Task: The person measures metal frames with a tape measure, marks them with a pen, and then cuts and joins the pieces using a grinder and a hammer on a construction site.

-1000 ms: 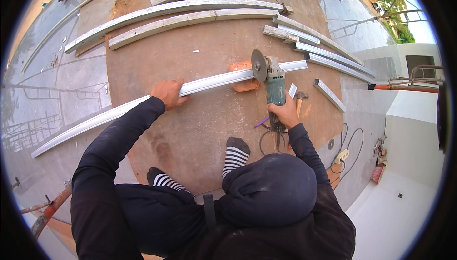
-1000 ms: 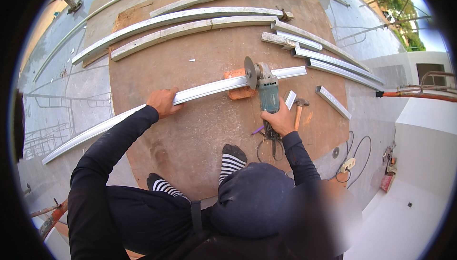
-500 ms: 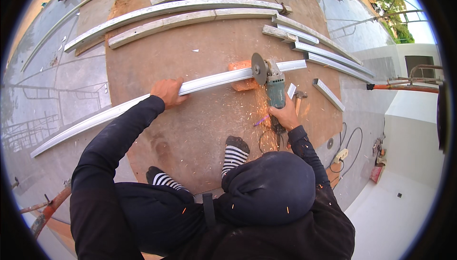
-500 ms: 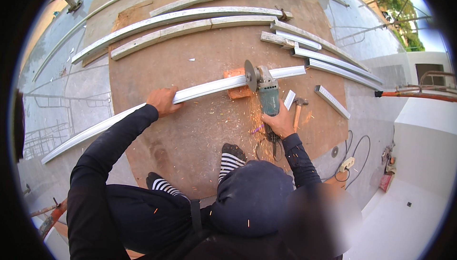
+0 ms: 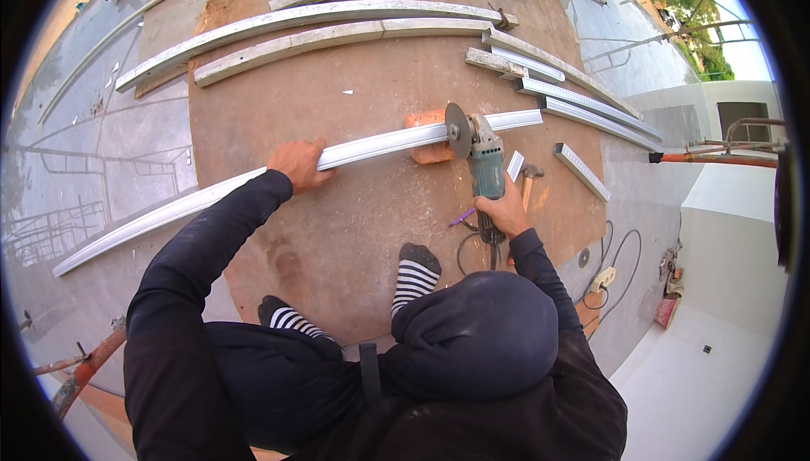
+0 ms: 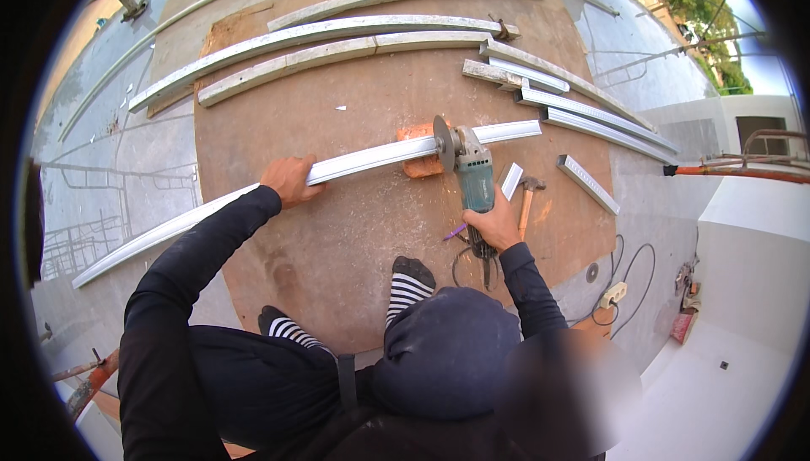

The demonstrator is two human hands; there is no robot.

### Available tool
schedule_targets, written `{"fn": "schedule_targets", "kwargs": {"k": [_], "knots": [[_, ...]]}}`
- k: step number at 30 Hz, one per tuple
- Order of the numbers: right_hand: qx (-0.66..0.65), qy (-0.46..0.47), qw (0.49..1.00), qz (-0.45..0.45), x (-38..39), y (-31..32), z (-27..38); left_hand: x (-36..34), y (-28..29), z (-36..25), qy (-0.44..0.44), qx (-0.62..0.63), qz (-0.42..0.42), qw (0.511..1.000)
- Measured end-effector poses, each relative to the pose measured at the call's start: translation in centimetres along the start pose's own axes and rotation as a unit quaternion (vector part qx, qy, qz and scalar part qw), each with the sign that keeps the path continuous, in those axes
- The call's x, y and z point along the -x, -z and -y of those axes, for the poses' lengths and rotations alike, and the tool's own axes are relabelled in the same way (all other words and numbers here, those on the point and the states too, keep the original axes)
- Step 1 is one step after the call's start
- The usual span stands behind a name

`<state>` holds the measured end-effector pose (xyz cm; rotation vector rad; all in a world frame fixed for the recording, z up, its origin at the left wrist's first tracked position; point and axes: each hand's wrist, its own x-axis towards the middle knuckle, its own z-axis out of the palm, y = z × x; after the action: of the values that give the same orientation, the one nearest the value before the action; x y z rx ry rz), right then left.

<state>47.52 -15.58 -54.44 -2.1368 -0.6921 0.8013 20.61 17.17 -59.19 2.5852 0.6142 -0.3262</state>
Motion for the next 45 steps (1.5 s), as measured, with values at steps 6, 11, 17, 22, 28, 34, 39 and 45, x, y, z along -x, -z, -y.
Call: {"fn": "schedule_targets", "kwargs": {"k": [6,11,17,22,28,34,39,45], "knots": [[0.035,0.002,0.999,-0.007,-0.7,-0.1,0.0,0.1,0.3,-0.3,0.000,0.000,-0.002,1.000],[0.027,-0.021,0.999,0.001,-1.2,-0.4,-0.4,0.2,0.1,-0.1,-0.006,0.004,-0.012,1.000],[0.044,-0.006,0.999,-0.007,-1.2,-0.5,-1.0,0.0,0.3,-0.1,0.005,0.016,0.011,1.000],[0.016,-0.011,1.000,-0.010,-0.6,-0.6,-1.2,-0.4,0.6,0.1,0.009,0.040,0.035,0.999],[-0.014,-0.008,1.000,-0.009,-0.1,-0.8,-0.8,-1.1,1.2,0.9,-0.015,0.081,0.066,0.994],[-0.010,0.001,1.000,-0.021,-0.1,-0.9,-0.9,-2.1,2.1,1.6,-0.025,0.120,0.123,0.985],[-0.010,0.005,1.000,-0.024,0.0,-1.1,-0.3,-2.9,1.8,2.2,-0.015,0.133,0.153,0.979],[0.013,0.009,0.999,-0.030,0.4,-1.4,-1.1,-3.5,1.5,3.1,-0.010,0.136,0.172,0.976]]}}
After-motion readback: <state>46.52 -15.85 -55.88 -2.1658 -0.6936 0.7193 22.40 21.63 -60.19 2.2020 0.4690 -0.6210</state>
